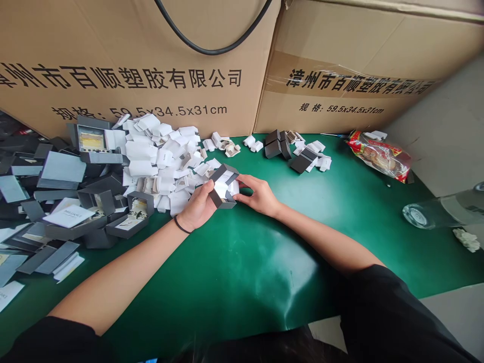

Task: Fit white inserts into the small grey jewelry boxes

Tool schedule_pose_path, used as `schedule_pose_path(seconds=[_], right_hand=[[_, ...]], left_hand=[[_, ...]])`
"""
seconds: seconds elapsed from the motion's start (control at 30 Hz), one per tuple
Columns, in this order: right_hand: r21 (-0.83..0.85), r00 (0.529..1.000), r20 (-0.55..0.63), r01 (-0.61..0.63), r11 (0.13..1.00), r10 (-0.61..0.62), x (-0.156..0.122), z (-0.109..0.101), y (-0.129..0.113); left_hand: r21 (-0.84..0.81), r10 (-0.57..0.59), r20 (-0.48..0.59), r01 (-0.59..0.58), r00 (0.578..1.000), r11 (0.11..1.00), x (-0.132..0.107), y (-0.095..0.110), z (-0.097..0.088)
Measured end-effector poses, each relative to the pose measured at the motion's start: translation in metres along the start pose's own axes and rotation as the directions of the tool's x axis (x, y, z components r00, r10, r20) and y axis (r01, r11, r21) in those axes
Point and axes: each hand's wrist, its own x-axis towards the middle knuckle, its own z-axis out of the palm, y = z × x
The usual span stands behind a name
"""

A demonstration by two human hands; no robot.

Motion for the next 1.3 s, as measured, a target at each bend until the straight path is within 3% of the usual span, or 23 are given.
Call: schedule_pose_path(seconds=[0.23,0.47,0.63,0.73,0.9,1.07,1.17,1.3], right_hand=[[0.055,1.000,0.010,-0.007,0.998,0.007,0.000,0.000,0.003],[0.060,1.000,-0.002,-0.026,0.998,0.026,0.001,-0.001,-0.008],[0.005,0.993,-0.003,-0.118,0.993,0.118,0.005,-0.004,-0.010],[0.044,0.978,-0.038,-0.203,0.978,0.205,0.007,-0.010,-0.001],[0.312,0.932,-0.024,-0.336,0.889,0.361,0.012,-0.021,0.014],[0.455,0.937,-0.036,-0.293,0.841,0.347,0.015,-0.022,0.011],[0.437,0.954,-0.032,-0.255,0.863,0.298,0.013,-0.019,0.007],[0.449,0.967,0.011,-0.234,0.862,0.256,0.012,-0.014,0.004]], left_hand=[[0.006,-0.010,-0.027,0.010,1.000,1.000,-0.001,0.004,0.004],[-0.025,-0.010,0.020,0.010,1.000,1.000,0.000,0.004,0.006],[-0.036,-0.037,0.079,0.040,0.996,0.999,0.001,0.001,0.001],[-0.013,0.027,0.027,-0.027,0.999,1.000,0.002,0.002,-0.002],[0.244,0.199,-0.073,-0.176,0.977,0.954,0.006,0.005,-0.011],[0.617,0.294,-0.137,-0.151,0.946,0.773,0.010,0.001,-0.015],[0.690,0.299,-0.145,-0.120,0.943,0.713,0.011,-0.002,-0.015],[0.722,0.267,-0.064,-0.140,0.961,0.678,0.011,-0.003,-0.016]])
